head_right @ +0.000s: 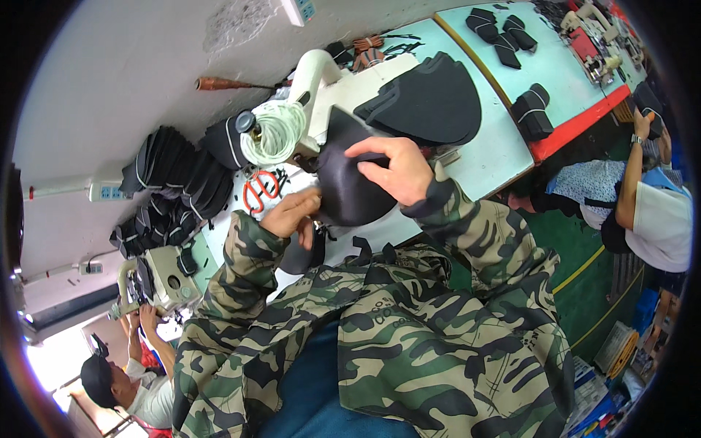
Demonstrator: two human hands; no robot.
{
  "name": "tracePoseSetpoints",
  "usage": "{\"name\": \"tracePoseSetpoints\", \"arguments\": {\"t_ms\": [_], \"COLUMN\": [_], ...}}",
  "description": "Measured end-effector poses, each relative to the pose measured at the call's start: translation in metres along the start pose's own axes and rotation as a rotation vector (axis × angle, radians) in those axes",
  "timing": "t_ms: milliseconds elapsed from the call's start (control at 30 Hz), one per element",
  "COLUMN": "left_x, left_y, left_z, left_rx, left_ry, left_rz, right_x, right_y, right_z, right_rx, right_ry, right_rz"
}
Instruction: Stitching and finishing black shoe upper components using an industrial sewing machine.
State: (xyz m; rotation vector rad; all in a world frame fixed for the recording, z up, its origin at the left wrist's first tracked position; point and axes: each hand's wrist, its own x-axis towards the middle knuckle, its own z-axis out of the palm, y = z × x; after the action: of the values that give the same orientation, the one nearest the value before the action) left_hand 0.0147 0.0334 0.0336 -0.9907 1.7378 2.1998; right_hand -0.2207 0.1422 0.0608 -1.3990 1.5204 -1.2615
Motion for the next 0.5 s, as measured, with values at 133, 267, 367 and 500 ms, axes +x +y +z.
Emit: {"name": "tracePoseSetpoints", "arguments": {"t_ms": [133,267,367,500], "left_x": [0.005,0.012,0.026,0.045], "left_y": [-0.008,0.001,0.009,0.006], "left_z": [-0.007,-0.027,-0.042,-0.034], "left_rx": [-0.351,-0.330,-0.097,0.171], "left_ry": [-0.015,0.144,0.143,0.300], "left_rz": [-0.145,-0.271,-0.266,-0.173], "right_x": [-0.024,-0.050,-0.047,-0.042], "right_y": [0.007,0.018,0.008,-0.002], "right_z": [0.020,0.074,0.091,0.076], "right_rx": [-0.255,-0.320,-0.331,-0.446], "right_ry": [0.101,-0.214,-0.125,-0.109], "right_rz": [-0.056,-0.106,-0.094,-0.085]}}
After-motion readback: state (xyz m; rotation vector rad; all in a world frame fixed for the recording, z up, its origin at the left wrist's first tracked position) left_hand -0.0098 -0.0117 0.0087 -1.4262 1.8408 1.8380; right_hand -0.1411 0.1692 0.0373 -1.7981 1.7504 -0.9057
